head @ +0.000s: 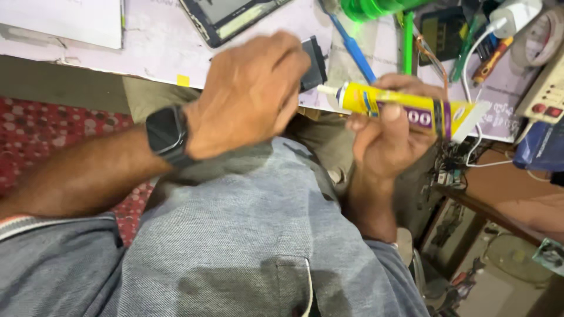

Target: The person applies adhesive from a tube to the back of a mobile phone battery and then presses the battery into the internal chassis of the phone.

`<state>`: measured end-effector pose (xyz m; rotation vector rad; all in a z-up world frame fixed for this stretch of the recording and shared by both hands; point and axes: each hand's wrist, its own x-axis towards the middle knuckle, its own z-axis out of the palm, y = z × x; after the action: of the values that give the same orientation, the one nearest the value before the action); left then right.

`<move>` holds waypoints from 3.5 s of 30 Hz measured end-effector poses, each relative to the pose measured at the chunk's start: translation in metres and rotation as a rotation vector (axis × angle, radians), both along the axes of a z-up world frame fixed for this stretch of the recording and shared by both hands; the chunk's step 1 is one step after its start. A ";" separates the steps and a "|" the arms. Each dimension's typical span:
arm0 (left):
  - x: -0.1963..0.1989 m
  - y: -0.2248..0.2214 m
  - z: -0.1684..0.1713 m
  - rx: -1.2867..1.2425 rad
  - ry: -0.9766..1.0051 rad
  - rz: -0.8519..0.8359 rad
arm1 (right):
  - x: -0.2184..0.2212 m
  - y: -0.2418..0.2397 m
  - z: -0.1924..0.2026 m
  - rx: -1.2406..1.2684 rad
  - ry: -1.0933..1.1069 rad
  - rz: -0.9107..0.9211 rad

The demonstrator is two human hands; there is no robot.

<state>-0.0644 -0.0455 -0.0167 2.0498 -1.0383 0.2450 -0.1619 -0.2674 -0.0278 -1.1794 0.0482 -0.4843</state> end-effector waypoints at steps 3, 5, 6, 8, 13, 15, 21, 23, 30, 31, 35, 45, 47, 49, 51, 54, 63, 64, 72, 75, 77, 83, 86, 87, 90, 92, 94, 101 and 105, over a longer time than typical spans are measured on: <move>-0.015 0.013 -0.001 -0.149 0.126 -0.126 | -0.010 0.007 0.006 0.072 0.056 0.088; -0.020 0.014 -0.007 -0.177 0.167 -0.147 | -0.013 0.014 0.006 0.107 0.115 0.122; -0.021 0.015 -0.010 -0.190 0.187 -0.156 | -0.012 0.016 0.006 0.125 0.146 0.113; -0.019 0.014 -0.017 -0.226 0.177 -0.157 | -0.009 0.020 0.002 0.171 0.205 0.071; -0.003 0.014 -0.024 -0.297 0.121 -0.168 | 0.008 0.011 -0.017 0.280 0.193 0.120; 0.002 0.014 -0.020 -0.312 0.121 -0.179 | 0.006 0.015 -0.018 0.297 0.222 0.105; 0.010 0.010 -0.011 -0.289 0.223 -0.150 | 0.005 0.027 -0.014 0.235 0.194 0.077; 0.013 0.007 -0.008 -0.181 0.343 -0.123 | 0.006 0.025 -0.015 0.248 0.203 0.074; 0.022 0.007 0.017 -0.129 0.096 -0.161 | 0.010 0.015 -0.023 0.376 0.231 0.066; 0.022 0.006 0.018 -0.094 0.077 -0.147 | 0.010 0.014 -0.024 0.383 0.225 0.069; 0.027 0.009 0.021 -0.103 0.010 -0.174 | 0.011 0.011 -0.025 0.408 0.210 0.064; 0.039 0.003 0.024 -0.095 -0.103 -0.287 | 0.009 0.009 -0.026 0.399 0.183 0.036; 0.038 0.002 0.022 -0.081 -0.127 -0.287 | 0.009 0.009 -0.030 0.399 0.181 0.025; 0.037 0.001 0.019 -0.036 -0.136 -0.266 | 0.008 0.008 -0.033 0.400 0.183 0.019; 0.037 0.000 0.017 -0.017 -0.115 -0.233 | 0.008 0.004 -0.036 0.399 0.184 0.016; 0.040 -0.001 0.017 -0.018 -0.031 -0.173 | 0.004 -0.012 -0.040 0.451 0.174 -0.034; 0.035 -0.041 0.007 0.135 -0.205 -0.366 | -0.029 -0.078 -0.042 0.497 0.004 -0.094; 0.034 -0.049 0.008 0.166 -0.218 -0.383 | -0.031 -0.079 -0.042 0.510 0.007 -0.096; 0.028 -0.067 0.005 0.181 -0.308 -0.276 | -0.031 -0.048 -0.033 0.544 0.043 -0.027; 0.023 -0.056 0.012 -0.021 -0.098 -0.265 | -0.029 -0.044 -0.030 0.567 0.014 -0.023; 0.020 -0.047 0.020 -0.133 0.085 -0.312 | -0.027 -0.042 -0.030 0.558 -0.006 0.015; 0.013 -0.030 0.038 -0.307 0.309 -0.357 | -0.018 -0.028 -0.018 0.505 0.049 0.050; 0.015 -0.026 0.038 -0.328 0.325 -0.345 | -0.015 -0.019 -0.013 0.419 0.046 0.044; 0.016 -0.025 0.037 -0.334 0.339 -0.347 | -0.015 -0.016 -0.012 0.400 0.041 0.044; 0.017 -0.024 0.035 -0.346 0.353 -0.337 | -0.014 -0.011 -0.008 0.355 0.029 0.058; 0.018 -0.022 0.034 -0.358 0.347 -0.344 | -0.013 -0.010 -0.009 0.329 0.026 0.062; 0.018 -0.020 0.034 -0.358 0.344 -0.357 | -0.012 -0.010 -0.009 0.282 0.021 0.057; 0.017 -0.020 0.035 -0.273 0.069 -0.322 | -0.003 0.003 0.000 0.398 -0.004 0.192; 0.016 -0.026 0.029 -0.195 -0.162 -0.323 | 0.000 0.017 0.003 0.587 0.066 0.226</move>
<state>-0.0481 -0.0720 0.0128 1.6810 -1.3705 0.3334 -0.1617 -0.2506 -0.0246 -0.6127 0.1048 -0.2060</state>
